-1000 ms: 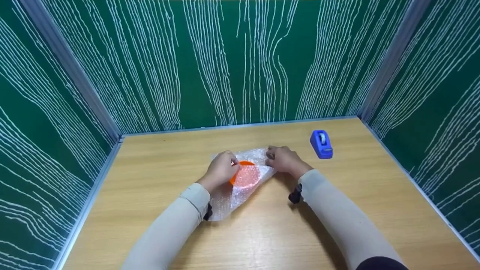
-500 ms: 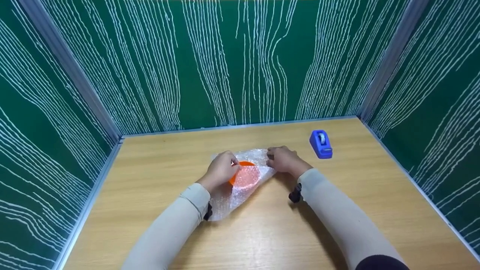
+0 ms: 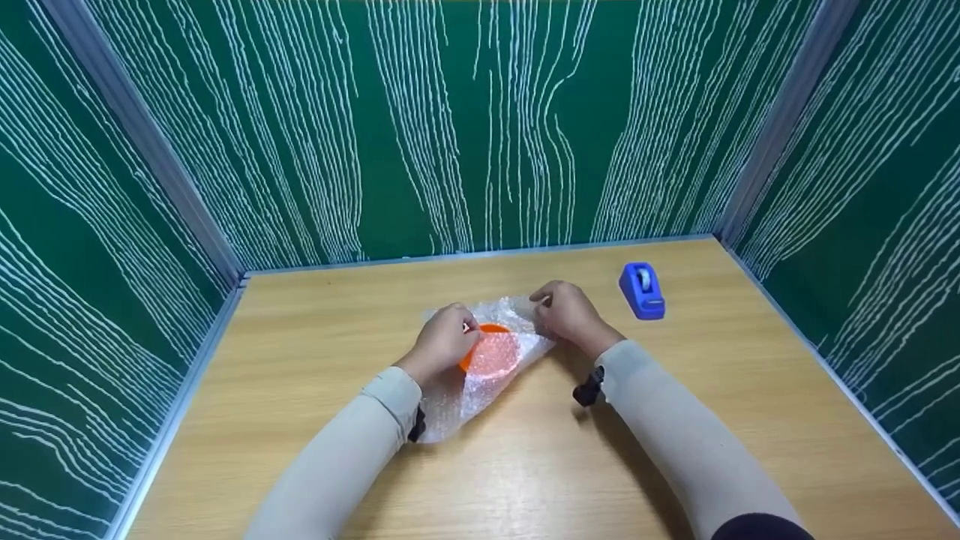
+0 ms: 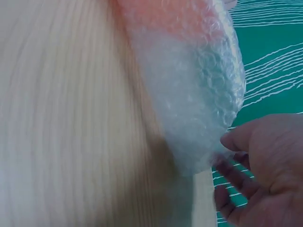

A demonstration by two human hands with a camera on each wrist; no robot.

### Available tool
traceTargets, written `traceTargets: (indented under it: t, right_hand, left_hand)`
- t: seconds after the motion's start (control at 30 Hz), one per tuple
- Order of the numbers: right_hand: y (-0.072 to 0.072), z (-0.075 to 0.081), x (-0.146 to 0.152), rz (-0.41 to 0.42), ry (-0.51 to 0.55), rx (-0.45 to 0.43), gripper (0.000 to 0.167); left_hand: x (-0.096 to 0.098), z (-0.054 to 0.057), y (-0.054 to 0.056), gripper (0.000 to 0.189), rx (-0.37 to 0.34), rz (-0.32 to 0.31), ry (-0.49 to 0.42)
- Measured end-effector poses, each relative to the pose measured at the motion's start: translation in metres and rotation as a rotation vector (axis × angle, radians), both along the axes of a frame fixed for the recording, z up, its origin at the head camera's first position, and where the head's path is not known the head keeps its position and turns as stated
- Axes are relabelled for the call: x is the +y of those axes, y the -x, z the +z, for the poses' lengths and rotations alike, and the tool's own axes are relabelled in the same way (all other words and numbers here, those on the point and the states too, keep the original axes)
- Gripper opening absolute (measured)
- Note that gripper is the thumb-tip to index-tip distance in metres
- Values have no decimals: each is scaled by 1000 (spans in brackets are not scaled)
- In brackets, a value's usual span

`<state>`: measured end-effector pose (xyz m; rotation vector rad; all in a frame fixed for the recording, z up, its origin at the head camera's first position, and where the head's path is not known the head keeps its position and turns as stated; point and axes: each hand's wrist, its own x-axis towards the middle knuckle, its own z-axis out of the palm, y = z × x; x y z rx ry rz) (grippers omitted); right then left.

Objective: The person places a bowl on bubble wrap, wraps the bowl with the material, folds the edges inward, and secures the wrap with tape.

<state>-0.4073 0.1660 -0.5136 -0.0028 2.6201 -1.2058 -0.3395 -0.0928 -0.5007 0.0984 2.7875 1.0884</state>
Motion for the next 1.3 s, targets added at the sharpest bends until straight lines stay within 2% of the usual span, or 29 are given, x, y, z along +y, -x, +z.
traceTargets:
  t: [0.2, 0.4, 0.5, 0.6, 0.73, 0.8, 0.93, 1.17, 1.3]
  right_hand:
    - [-3, 6, -1, -9, 63, 77, 34]
    - [-7, 12, -5, -1, 73, 178, 61]
    - [-12, 16, -9, -6, 89, 193, 68]
    - [-17, 17, -14, 15, 89, 284, 62]
    - [-24, 18, -21, 35, 70, 366, 47]
    - [-28, 21, -24, 34, 68, 340, 40]
    - [-35, 24, -29, 61, 50, 344, 28]
    - [-51, 23, -34, 199, -26, 481, 13]
    - [-61, 20, -36, 278, -62, 515, 10]
  left_hand:
    - [0, -1, 0, 14, -14, 3, -15]
    - [-1, -2, -1, 14, -15, 3, -26]
    - [-1, -2, -1, 14, -16, 3, -29]
    - [0, -1, 0, 12, 17, -9, 6]
    - [2, 0, 1, 12, 39, -7, 33]
    - [2, -1, 1, 14, 28, 1, 21]
    - [2, -1, 0, 15, 26, 5, 14]
    - [2, -3, -1, 15, 31, -4, 12]
    - [0, -4, -1, 15, 21, -1, -6]
